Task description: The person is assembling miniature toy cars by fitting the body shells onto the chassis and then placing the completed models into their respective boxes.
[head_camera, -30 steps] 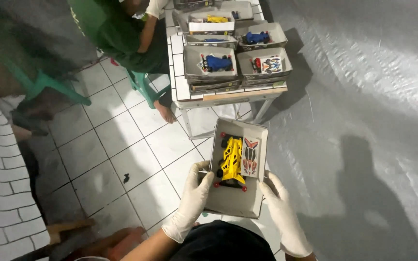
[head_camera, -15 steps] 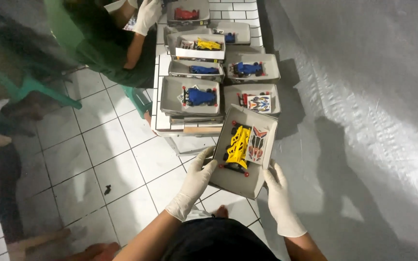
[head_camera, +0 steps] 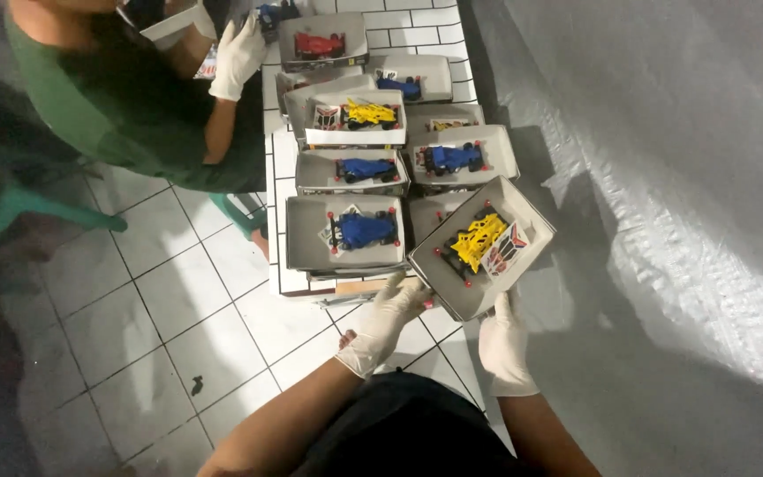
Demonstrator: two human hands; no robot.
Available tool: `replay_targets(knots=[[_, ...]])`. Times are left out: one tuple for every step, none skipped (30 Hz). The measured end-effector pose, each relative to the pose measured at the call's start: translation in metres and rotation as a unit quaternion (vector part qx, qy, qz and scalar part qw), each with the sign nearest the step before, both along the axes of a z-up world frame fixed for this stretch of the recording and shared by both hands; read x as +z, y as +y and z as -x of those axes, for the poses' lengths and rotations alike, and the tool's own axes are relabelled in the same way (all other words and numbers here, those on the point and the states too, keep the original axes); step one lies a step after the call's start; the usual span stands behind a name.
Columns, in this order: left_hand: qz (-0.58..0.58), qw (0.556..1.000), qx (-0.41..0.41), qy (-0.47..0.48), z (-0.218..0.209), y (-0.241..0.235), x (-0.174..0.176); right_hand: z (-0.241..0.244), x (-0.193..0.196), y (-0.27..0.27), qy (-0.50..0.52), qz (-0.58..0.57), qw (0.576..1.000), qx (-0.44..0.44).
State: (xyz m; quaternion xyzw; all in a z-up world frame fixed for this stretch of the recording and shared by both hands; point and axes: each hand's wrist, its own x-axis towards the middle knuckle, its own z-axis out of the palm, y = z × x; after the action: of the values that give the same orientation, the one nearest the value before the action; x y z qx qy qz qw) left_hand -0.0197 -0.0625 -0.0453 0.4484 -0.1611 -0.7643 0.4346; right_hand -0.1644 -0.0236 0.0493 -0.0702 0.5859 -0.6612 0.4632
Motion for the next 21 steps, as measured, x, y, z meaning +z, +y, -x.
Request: replay_targets(knots=[[-0.002, 1.0, -0.003, -0.002, -0.002, -0.004, 0.013, 0.003, -0.023, -0.004, -0.002, -0.002, 1.0, -0.003], [-0.004, 0.999, -0.044, -0.031, -0.004, -0.007, 0.026, 0.007, -0.045, -0.008, -0.009, -0.007, 1.0, -0.022], [0.0, 0.995, -0.084, -0.059, -0.003, -0.017, 0.04, 0.012, -0.067, -0.018, -0.015, -0.005, 0.999, -0.04], [0.004, 0.995, -0.085, -0.06, 0.004, -0.036, 0.018, 0.01, -0.07, -0.035, -0.016, -0.001, 0.999, -0.042], [0.022, 0.984, -0.117, -0.135, 0.013, -0.044, -0.005, 0.01, -0.073, -0.043, -0.034, -0.033, 0.997, -0.064], [0.04, 0.966, -0.148, -0.209, 0.023, -0.052, -0.029, 0.01, -0.076, -0.05, -0.051, -0.064, 0.993, -0.087], [0.038, 0.966, -0.149, -0.21, 0.024, -0.061, -0.038, 0.01, -0.09, -0.054, -0.052, -0.067, 0.993, -0.087], [0.057, 0.952, -0.147, -0.264, 0.025, -0.068, -0.048, 0.01, -0.104, -0.058, -0.046, -0.042, 0.997, -0.053], [0.076, 0.935, -0.142, -0.316, 0.029, -0.075, -0.057, 0.012, -0.117, -0.062, -0.039, -0.017, 0.999, -0.016], [0.073, 0.935, -0.141, -0.316, 0.033, -0.085, -0.061, 0.011, -0.11, -0.068, -0.039, -0.02, 0.999, -0.014], [0.085, 0.918, -0.153, -0.357, 0.036, -0.092, -0.067, 0.01, -0.102, -0.073, -0.036, -0.033, 0.999, 0.019], [0.096, 0.898, -0.166, -0.397, 0.038, -0.099, -0.072, 0.009, -0.094, -0.078, -0.033, -0.046, 0.997, 0.051], [0.093, 0.898, -0.163, -0.399, 0.037, -0.099, -0.076, 0.01, -0.094, -0.08, -0.035, -0.047, 0.997, 0.055], [0.077, 0.899, -0.161, -0.4, 0.037, -0.099, -0.08, 0.01, -0.093, -0.082, -0.034, -0.065, 0.996, 0.055], [0.065, 0.9, -0.159, -0.401, 0.036, -0.103, -0.084, 0.011, -0.092, -0.088, -0.033, -0.079, 0.995, 0.054], [0.066, 0.9, -0.155, -0.403, 0.036, -0.112, -0.078, 0.015, -0.102, -0.096, -0.034, -0.076, 0.995, 0.057], [0.068, 0.891, -0.165, -0.418, 0.037, -0.111, -0.075, 0.019, -0.112, -0.095, -0.037, -0.081, 0.994, 0.058], [0.07, 0.882, -0.175, -0.432, 0.037, -0.11, -0.072, 0.023, -0.123, -0.094, -0.039, -0.086, 0.994, 0.058], [0.066, 0.883, -0.172, -0.433, 0.039, -0.111, -0.07, 0.022, -0.115, -0.098, -0.04, -0.089, 0.993, 0.062], [0.067, 0.868, -0.181, -0.457, 0.041, -0.112, -0.069, 0.02, -0.106, -0.101, -0.041, -0.12, 0.99, 0.067], [0.07, 0.853, -0.19, -0.481, 0.041, -0.114, -0.067, 0.017, -0.097, -0.105, -0.042, -0.149, 0.985, 0.071]])
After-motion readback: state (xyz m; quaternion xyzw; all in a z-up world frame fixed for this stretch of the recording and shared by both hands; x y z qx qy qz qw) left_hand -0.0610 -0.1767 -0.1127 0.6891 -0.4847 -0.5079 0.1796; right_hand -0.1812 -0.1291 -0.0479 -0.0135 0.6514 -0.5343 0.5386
